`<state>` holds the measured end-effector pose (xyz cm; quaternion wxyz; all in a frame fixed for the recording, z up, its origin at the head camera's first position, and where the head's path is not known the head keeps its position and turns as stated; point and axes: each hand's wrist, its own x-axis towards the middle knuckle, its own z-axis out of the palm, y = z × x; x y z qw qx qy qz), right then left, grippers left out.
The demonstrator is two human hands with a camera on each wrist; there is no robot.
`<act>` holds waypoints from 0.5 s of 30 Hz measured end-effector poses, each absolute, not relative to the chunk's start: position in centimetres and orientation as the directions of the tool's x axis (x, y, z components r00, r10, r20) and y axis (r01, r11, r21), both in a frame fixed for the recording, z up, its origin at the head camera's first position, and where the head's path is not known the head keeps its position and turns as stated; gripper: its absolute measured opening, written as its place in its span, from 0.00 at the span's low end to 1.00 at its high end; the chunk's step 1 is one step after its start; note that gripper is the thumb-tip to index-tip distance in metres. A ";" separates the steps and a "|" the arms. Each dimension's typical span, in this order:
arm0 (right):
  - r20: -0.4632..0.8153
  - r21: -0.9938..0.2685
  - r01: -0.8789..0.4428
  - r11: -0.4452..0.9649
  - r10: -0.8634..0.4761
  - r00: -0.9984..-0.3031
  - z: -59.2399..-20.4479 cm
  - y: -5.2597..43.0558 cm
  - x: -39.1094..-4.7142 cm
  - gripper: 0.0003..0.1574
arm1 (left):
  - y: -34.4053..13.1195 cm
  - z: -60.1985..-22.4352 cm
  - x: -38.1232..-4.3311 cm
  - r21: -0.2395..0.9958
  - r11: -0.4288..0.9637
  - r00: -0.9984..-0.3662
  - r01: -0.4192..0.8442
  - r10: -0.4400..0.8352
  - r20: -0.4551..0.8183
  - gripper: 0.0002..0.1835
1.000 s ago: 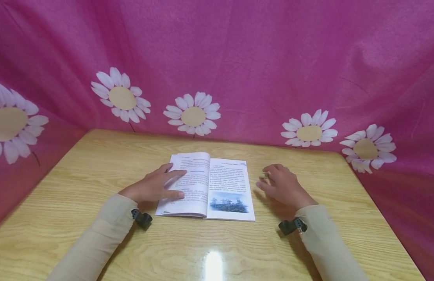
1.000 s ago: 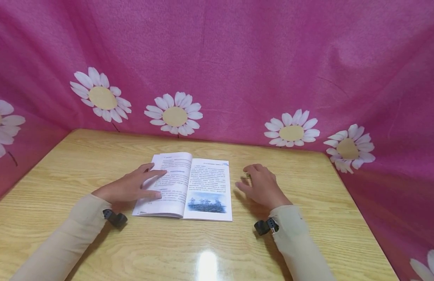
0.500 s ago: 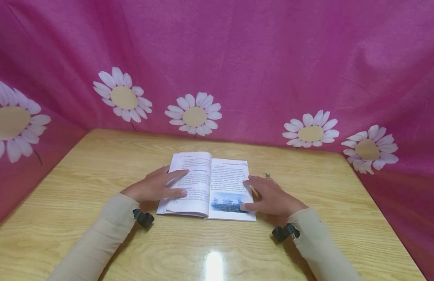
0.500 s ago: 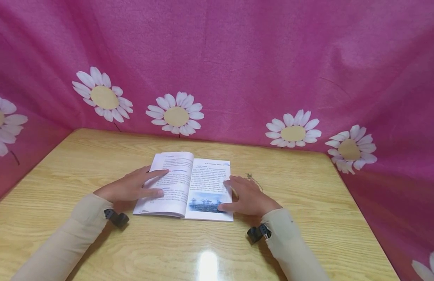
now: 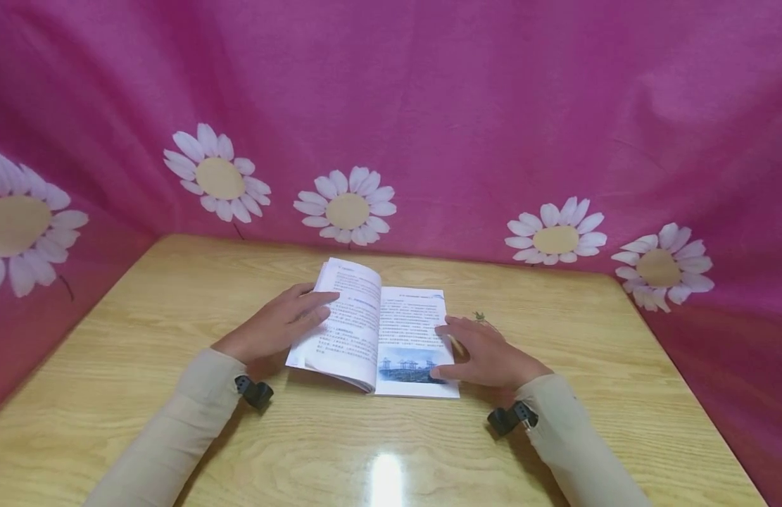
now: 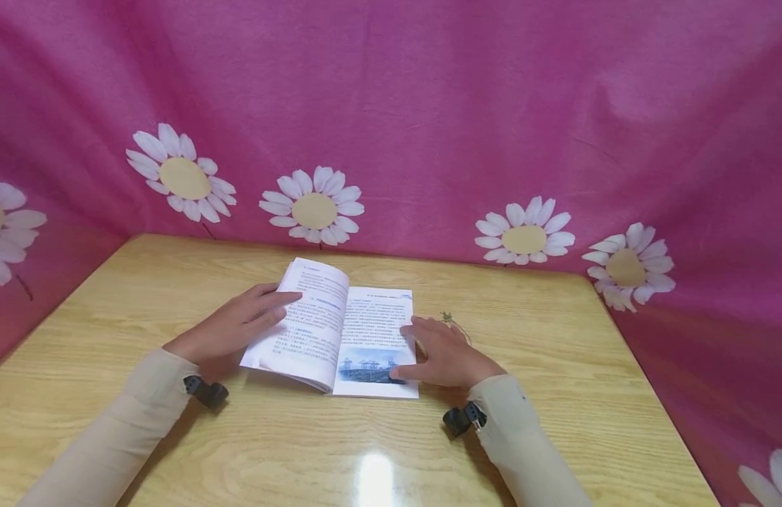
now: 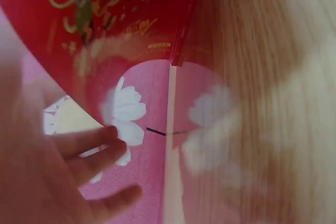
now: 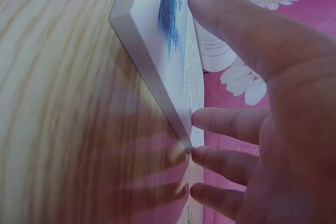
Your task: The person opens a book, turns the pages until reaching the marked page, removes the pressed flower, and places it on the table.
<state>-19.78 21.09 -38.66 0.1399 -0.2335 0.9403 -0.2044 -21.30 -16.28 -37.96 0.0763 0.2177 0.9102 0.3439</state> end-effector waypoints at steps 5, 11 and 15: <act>-0.155 -0.461 -0.397 0.794 -0.512 -0.845 -38.5 21.1 -19.8 0.54 | -15.9 -37.5 -21.7 0.665 0.638 -0.892 0.390 0.442 0.098 0.26; -0.141 -0.471 -0.415 0.778 -0.531 -0.835 -38.5 21.3 -19.7 0.54 | -13.8 -36.3 -22.3 0.730 0.572 -0.900 0.374 0.414 0.137 0.24; -0.144 -0.469 -0.418 0.778 -0.534 -0.833 -38.4 21.5 -19.7 0.55 | -11.9 -35.5 -22.7 0.765 0.511 -0.886 0.393 0.433 0.166 0.26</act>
